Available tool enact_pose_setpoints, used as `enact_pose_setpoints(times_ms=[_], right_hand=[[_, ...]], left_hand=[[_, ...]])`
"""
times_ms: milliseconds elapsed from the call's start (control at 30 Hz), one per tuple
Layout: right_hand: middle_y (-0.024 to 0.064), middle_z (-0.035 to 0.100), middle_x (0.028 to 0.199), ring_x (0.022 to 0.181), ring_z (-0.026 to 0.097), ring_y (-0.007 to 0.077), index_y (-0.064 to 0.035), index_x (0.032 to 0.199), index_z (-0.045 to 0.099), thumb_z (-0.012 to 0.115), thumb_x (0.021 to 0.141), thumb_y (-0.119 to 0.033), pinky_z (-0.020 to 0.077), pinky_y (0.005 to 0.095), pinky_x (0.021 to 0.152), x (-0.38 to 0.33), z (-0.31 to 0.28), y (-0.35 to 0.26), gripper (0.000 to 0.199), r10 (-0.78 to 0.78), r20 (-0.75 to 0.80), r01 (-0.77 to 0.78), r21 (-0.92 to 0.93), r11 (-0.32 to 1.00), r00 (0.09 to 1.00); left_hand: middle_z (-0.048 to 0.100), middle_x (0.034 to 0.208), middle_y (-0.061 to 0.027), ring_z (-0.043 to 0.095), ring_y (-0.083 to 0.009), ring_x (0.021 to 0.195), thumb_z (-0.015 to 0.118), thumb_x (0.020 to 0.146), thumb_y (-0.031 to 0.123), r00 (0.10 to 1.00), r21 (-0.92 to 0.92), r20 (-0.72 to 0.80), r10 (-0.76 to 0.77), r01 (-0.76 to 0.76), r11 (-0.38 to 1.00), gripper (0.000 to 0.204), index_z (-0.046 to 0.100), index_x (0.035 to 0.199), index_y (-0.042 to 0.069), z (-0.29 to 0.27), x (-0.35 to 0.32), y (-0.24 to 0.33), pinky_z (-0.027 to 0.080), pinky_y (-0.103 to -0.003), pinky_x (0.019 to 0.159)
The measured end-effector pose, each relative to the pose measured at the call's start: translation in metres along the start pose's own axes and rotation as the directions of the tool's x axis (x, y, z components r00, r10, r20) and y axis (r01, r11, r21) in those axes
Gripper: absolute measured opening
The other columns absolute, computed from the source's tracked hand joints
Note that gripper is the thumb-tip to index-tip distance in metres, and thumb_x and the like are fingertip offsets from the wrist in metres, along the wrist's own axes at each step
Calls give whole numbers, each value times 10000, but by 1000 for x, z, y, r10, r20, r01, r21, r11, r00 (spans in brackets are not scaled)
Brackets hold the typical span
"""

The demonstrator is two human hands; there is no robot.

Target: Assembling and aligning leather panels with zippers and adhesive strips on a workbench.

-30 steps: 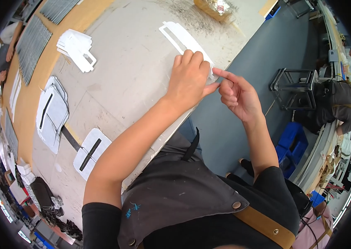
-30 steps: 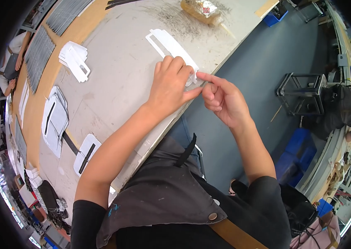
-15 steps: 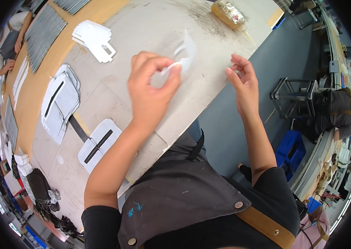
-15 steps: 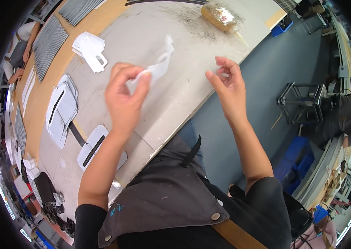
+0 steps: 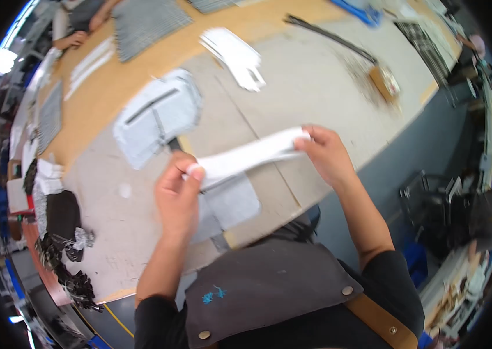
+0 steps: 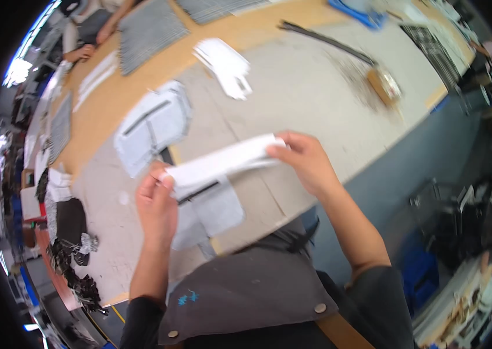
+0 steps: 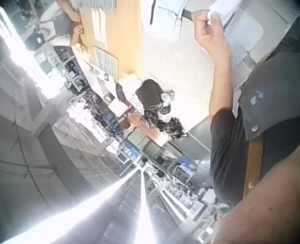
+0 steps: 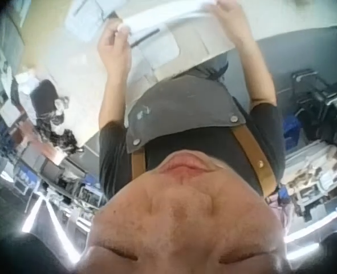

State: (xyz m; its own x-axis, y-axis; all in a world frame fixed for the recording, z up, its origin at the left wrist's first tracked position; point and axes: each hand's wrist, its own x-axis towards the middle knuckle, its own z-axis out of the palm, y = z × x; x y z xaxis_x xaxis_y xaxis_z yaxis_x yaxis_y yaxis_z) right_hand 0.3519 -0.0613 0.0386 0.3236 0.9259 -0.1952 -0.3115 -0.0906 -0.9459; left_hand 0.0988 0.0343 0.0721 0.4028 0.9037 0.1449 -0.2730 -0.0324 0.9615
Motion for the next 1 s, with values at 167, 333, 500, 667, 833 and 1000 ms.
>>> enact_pose_setpoints(times_ms=[167,333,500,667,833,1000], right_hand=[[17,658,916,882,585,95,-4,977,683,713,861,-56,448,255,810,7,18,19,130,10,49,-8,-57,998,999],[17,661,914,871,584,94,-13,947,673,708,854,-29,444,254,800,7,36,20,101,37,246,-34,-14,999,969],[12,659,904,869,581,89,-16,938,668,704,858,-33,435,249,808,8,53,20,89,121,284,-102,-83,991,951],[2,657,903,872,576,81,-19,942,673,697,876,-59,427,241,815,5,58,26,81,196,275,-172,-109,979,941],[-11,652,898,869,567,72,-21,932,675,689,890,-77,424,239,804,-9,61,24,71,349,257,-312,-172,934,901],[-24,648,867,836,558,60,-11,926,677,691,888,-61,425,228,776,-20,62,24,64,325,268,-254,-267,930,907]], left_hand=[[518,888,13,438,-68,826,653,903,28,995,35,-66,-75,77,996,42,627,871,23,-40,-13,-24,355,-225,750],[532,885,11,445,-80,820,683,892,61,965,8,-175,-193,198,980,68,649,853,16,-66,-35,-30,360,-227,762],[548,860,14,454,-80,811,701,883,84,952,64,-244,-185,206,976,94,657,837,15,-85,-51,-39,370,-233,767],[546,833,31,472,-57,788,690,893,53,925,97,-269,-268,303,948,68,648,844,30,-91,-57,-35,375,-227,734],[590,832,6,507,-77,788,731,853,48,926,153,-258,-276,321,935,66,676,828,22,-104,-78,-26,411,-240,737],[603,807,-18,530,-104,777,741,839,74,912,272,-266,-312,381,884,98,681,819,-2,-105,-86,-17,432,-254,738]])
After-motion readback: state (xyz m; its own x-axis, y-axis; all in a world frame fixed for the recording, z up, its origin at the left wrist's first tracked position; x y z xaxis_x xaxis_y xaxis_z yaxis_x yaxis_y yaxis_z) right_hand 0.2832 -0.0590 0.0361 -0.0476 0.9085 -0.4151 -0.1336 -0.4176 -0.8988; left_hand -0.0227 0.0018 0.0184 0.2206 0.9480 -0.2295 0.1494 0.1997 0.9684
